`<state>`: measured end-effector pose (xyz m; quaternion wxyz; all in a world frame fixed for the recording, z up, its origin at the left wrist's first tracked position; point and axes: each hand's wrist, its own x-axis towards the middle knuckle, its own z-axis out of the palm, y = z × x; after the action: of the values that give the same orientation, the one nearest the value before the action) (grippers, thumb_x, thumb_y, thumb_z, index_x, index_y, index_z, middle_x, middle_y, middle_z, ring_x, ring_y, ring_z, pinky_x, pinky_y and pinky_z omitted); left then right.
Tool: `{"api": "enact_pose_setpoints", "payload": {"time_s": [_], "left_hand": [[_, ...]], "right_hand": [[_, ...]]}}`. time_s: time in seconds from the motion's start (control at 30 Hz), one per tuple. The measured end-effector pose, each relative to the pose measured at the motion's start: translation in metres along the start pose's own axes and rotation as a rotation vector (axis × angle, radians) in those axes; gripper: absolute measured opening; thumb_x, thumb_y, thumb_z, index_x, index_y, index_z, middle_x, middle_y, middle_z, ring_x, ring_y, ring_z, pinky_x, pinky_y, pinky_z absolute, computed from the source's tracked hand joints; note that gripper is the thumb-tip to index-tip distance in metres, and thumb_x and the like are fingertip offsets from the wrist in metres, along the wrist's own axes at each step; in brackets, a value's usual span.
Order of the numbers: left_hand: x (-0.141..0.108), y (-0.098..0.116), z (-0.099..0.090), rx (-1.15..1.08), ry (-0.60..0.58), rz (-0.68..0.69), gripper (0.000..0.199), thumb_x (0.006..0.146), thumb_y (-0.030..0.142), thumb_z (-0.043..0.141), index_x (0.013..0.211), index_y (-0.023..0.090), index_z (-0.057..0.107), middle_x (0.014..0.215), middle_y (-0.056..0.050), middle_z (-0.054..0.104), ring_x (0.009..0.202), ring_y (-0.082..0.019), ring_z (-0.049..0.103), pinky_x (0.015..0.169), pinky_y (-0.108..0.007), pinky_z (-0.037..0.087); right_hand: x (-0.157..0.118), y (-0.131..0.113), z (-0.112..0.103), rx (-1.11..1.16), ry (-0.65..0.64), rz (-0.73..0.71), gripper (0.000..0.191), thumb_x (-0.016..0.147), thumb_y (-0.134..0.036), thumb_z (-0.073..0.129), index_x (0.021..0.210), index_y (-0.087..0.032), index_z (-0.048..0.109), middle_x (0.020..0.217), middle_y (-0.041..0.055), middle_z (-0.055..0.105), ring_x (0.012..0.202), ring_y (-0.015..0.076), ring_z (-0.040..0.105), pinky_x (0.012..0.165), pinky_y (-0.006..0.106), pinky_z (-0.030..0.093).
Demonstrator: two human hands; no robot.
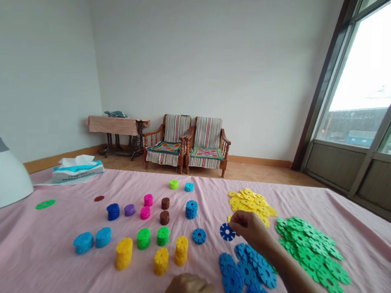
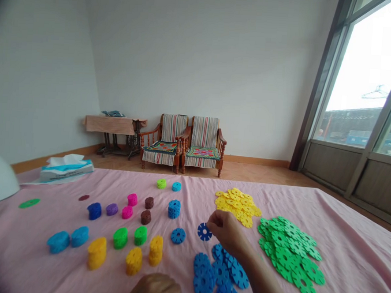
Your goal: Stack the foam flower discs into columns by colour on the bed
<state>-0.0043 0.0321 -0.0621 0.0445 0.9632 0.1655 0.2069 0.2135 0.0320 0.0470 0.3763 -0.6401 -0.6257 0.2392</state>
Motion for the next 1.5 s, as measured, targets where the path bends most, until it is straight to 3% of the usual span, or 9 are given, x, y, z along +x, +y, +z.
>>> {"api": "enact_pose_setpoints", "payload": {"time_s": [0.23,0.43,0.63,0.8,0.97,1.07,1.17,1.3,1.5], "left_hand": [[-0.001,0.009,-0.019,0.016,-0.025,-0.004,0.021,0.076,0.033,0.068,0.065,0.018,0.056,0.057,0.003,0.058,0.051,-0.012,0.053,0.048,-0.021,0.034],[0.003,0.022,-0.045,0.074,-0.042,0.028,0.029,0.078,0.036,0.065,0.060,0.018,0.053,0.055,0.004,0.058,0.051,-0.011,0.055,0.045,-0.022,0.032],[0.007,0.025,-0.047,0.098,-0.033,0.029,0.029,0.073,0.039,0.070,0.059,0.018,0.054,0.053,0.004,0.059,0.049,-0.012,0.057,0.043,-0.023,0.032],[0.006,0.026,-0.050,0.089,-0.043,0.043,0.027,0.076,0.037,0.067,0.062,0.018,0.056,0.055,0.004,0.062,0.050,-0.012,0.059,0.044,-0.023,0.035],[0.007,0.025,-0.047,0.079,-0.052,0.037,0.029,0.077,0.040,0.065,0.060,0.019,0.055,0.052,0.003,0.060,0.050,-0.013,0.059,0.043,-0.024,0.035],[0.008,0.025,-0.046,0.077,-0.083,0.038,0.030,0.076,0.042,0.065,0.059,0.019,0.056,0.051,0.002,0.059,0.047,-0.014,0.057,0.041,-0.025,0.035],[0.009,0.024,-0.046,0.074,-0.094,0.047,0.028,0.074,0.043,0.067,0.062,0.019,0.058,0.053,0.002,0.061,0.047,-0.014,0.056,0.041,-0.026,0.036],[0.008,0.024,-0.046,0.057,-0.096,0.045,0.025,0.073,0.039,0.070,0.064,0.019,0.059,0.056,0.002,0.063,0.049,-0.014,0.058,0.043,-0.026,0.037],[0.004,0.027,-0.050,0.039,-0.092,0.003,0.024,0.079,0.038,0.065,0.067,0.019,0.058,0.060,0.003,0.063,0.055,-0.013,0.060,0.049,-0.023,0.040]], "right_hand": [[0.007,-0.011,0.021,-0.006,0.049,0.048,0.017,0.070,-0.032,0.054,0.063,-0.018,0.058,0.057,-0.0015,0.054,0.054,0.0114,0.047,0.050,0.023,0.032],[0.017,-0.014,0.049,-0.094,-0.026,0.094,0.015,0.070,-0.027,0.054,0.061,-0.017,0.061,0.055,-0.0005,0.057,0.054,0.0119,0.049,0.051,0.024,0.033],[0.027,-0.017,0.071,-0.113,-0.045,0.149,0.015,0.071,-0.024,0.054,0.060,-0.017,0.062,0.055,0.0022,0.062,0.055,0.0138,0.055,0.051,0.024,0.037],[0.030,-0.013,0.072,-0.180,0.002,0.150,0.016,0.071,-0.028,0.055,0.059,-0.019,0.059,0.053,0.0008,0.060,0.054,0.0147,0.055,0.051,0.025,0.037],[0.021,-0.018,0.067,-0.175,0.026,-0.012,0.012,0.072,-0.029,0.055,0.073,-0.019,0.062,0.069,0.0026,0.067,0.063,0.0166,0.060,0.059,0.027,0.045],[0.010,-0.027,0.067,-0.178,-0.065,-0.219,0.031,0.071,-0.022,0.057,0.101,-0.020,0.064,0.097,0.0068,0.069,0.089,0.0216,0.062,0.078,0.034,0.048],[0.003,-0.034,0.068,-0.230,-0.178,-0.380,0.047,0.070,-0.012,0.055,0.115,-0.023,0.061,0.116,0.0075,0.064,0.110,0.0242,0.053,0.095,0.040,0.041],[0.003,-0.040,0.068,-0.295,-0.309,-0.395,0.050,0.067,-0.004,0.053,0.114,-0.021,0.063,0.117,0.0086,0.064,0.112,0.0249,0.051,0.096,0.041,0.039],[0.007,-0.040,0.066,-0.275,-0.334,-0.386,0.040,0.069,-0.007,0.052,0.105,-0.018,0.065,0.106,0.0089,0.065,0.102,0.0235,0.055,0.092,0.039,0.041]]}}
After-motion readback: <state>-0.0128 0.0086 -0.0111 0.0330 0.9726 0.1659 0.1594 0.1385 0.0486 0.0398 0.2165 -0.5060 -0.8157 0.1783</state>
